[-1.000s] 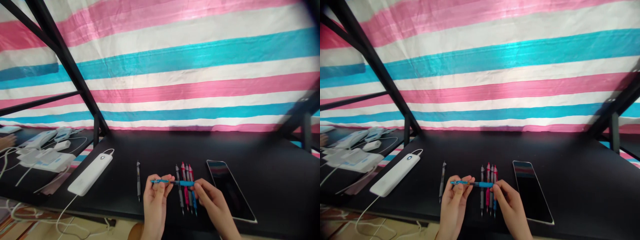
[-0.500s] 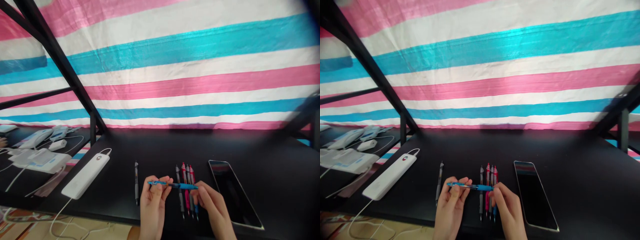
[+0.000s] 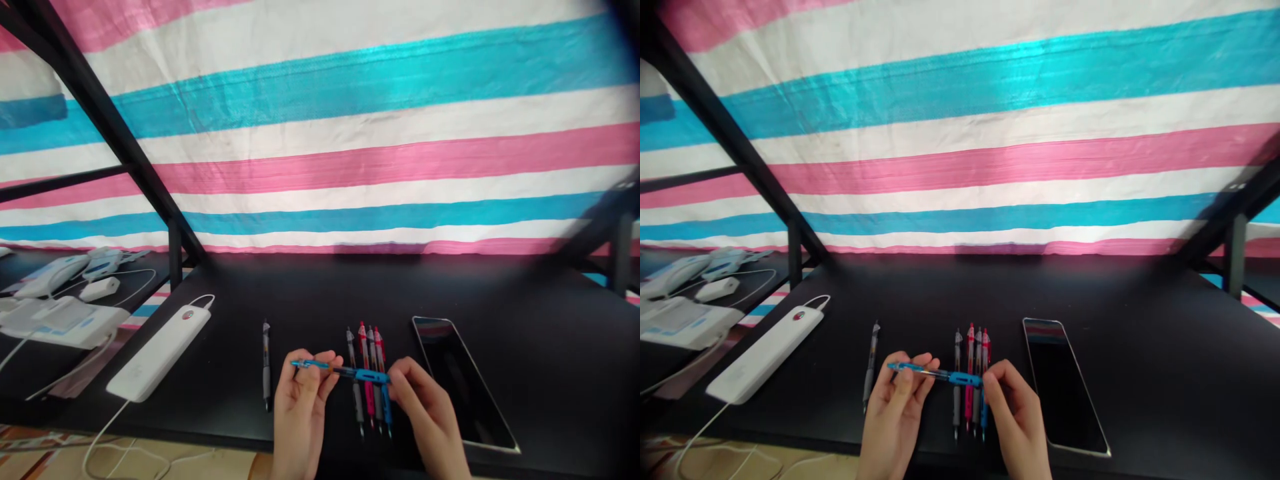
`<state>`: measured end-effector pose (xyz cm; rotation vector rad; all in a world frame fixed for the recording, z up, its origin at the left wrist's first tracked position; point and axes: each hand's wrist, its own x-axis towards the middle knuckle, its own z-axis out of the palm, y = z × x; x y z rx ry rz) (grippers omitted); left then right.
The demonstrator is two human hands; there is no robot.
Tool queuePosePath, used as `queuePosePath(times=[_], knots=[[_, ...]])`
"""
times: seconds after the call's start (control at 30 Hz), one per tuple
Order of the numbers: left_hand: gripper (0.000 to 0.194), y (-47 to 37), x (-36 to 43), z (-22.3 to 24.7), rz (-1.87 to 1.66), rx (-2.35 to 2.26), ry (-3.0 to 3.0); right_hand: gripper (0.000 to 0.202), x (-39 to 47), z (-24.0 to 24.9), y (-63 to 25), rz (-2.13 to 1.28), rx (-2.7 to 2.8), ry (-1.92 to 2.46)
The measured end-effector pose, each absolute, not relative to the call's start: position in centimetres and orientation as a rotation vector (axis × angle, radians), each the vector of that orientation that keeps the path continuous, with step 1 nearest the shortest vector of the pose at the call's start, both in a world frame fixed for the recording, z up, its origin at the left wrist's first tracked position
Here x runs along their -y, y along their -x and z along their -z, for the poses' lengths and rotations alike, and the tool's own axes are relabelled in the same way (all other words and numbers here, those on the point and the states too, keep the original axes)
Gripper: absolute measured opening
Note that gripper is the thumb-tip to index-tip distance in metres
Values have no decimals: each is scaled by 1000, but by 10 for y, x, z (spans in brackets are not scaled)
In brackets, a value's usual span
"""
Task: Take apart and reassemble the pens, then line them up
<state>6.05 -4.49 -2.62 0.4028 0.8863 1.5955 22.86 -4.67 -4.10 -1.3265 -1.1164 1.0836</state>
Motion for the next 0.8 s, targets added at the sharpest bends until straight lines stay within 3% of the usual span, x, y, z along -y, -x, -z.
queuePosePath(times=[0.37, 0.53, 0.63, 0.8], knots=[[32, -61, 43, 27, -1633, -886, -394, 25, 48, 48, -231, -994, 1137, 1220], [33, -61, 42, 26, -1626, -888, -384, 30, 49, 51, -232, -1104, 1149, 1241], [31, -61, 42, 25, -1620, -879, -388, 44, 50, 48, -231, -1125, 1177, 1303], [33, -62, 41, 24, -1630, -880, -386, 36, 51, 39, -227, -1095, 1054, 1266]])
